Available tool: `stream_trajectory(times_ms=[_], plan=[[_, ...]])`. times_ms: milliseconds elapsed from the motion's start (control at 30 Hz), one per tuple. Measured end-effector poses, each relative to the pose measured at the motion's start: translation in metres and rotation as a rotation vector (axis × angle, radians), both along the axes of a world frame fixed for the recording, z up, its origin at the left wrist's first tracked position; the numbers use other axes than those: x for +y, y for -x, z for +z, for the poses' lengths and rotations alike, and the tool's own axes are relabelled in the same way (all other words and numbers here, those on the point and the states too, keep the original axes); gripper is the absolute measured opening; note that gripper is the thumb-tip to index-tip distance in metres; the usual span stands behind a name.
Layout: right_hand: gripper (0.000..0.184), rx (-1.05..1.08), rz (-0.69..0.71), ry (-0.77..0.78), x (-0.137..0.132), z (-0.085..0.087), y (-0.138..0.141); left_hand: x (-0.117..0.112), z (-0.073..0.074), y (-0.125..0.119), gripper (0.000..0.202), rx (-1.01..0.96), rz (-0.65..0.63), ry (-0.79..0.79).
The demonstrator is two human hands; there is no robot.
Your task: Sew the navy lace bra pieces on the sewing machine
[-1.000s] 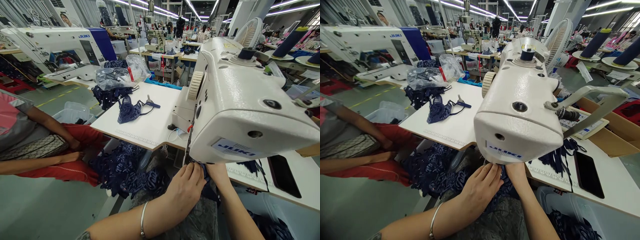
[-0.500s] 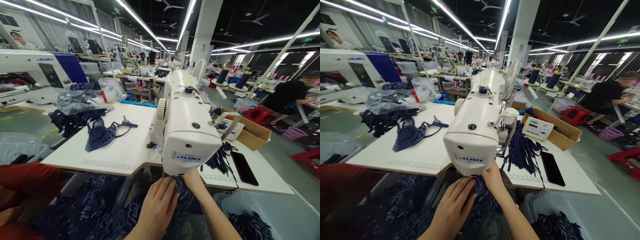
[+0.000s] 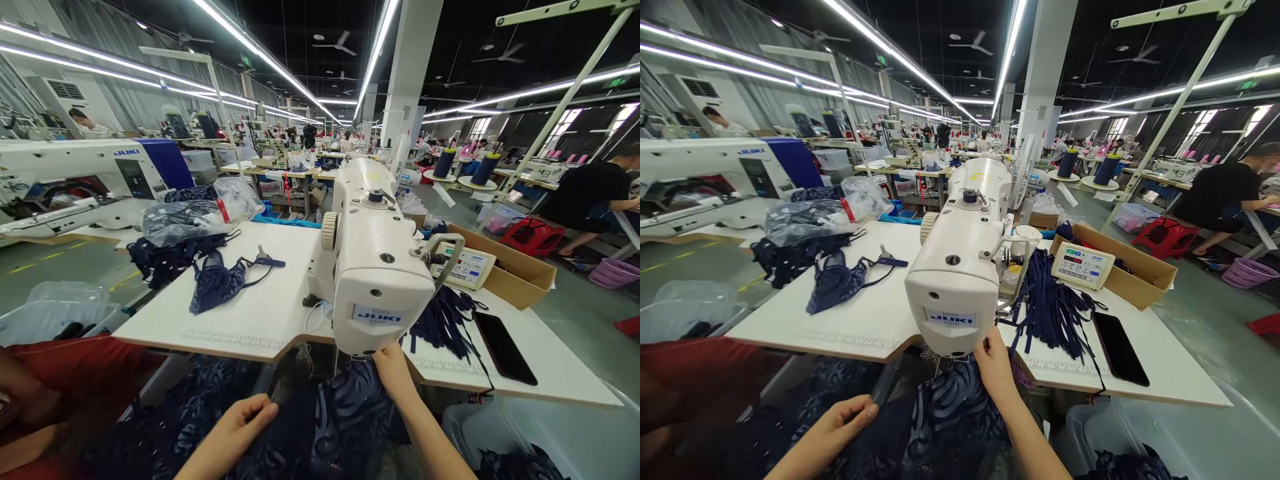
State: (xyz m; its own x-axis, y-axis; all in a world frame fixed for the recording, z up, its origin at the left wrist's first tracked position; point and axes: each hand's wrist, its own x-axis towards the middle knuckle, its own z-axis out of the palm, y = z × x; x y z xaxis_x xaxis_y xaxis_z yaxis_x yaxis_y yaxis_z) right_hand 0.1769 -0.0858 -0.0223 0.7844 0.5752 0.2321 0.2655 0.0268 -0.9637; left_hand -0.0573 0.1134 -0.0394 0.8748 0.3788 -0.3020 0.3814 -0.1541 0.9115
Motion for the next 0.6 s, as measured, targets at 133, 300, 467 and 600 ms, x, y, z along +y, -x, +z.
stream_trajectory(times_ms=[133,300,467,600], plan=[[0.028,0.222,-0.077,-0.135,-0.005,-0.003,0.013,0.017,0.006,0.020,0.042,-0.088,0.255,0.032],[0.028,0.792,-0.127,-0.690,-0.045,0.018,-0.001,0.013,0.011,0.015,0.047,-0.396,0.850,0.436],[0.026,0.782,-0.250,-0.958,-0.145,0.038,-0.043,0.024,0.011,0.017,0.047,-0.523,0.982,0.434],[0.025,0.368,-0.434,-0.529,-0.201,0.034,-0.057,0.019,0.018,0.015,0.045,-0.532,0.920,0.385]])
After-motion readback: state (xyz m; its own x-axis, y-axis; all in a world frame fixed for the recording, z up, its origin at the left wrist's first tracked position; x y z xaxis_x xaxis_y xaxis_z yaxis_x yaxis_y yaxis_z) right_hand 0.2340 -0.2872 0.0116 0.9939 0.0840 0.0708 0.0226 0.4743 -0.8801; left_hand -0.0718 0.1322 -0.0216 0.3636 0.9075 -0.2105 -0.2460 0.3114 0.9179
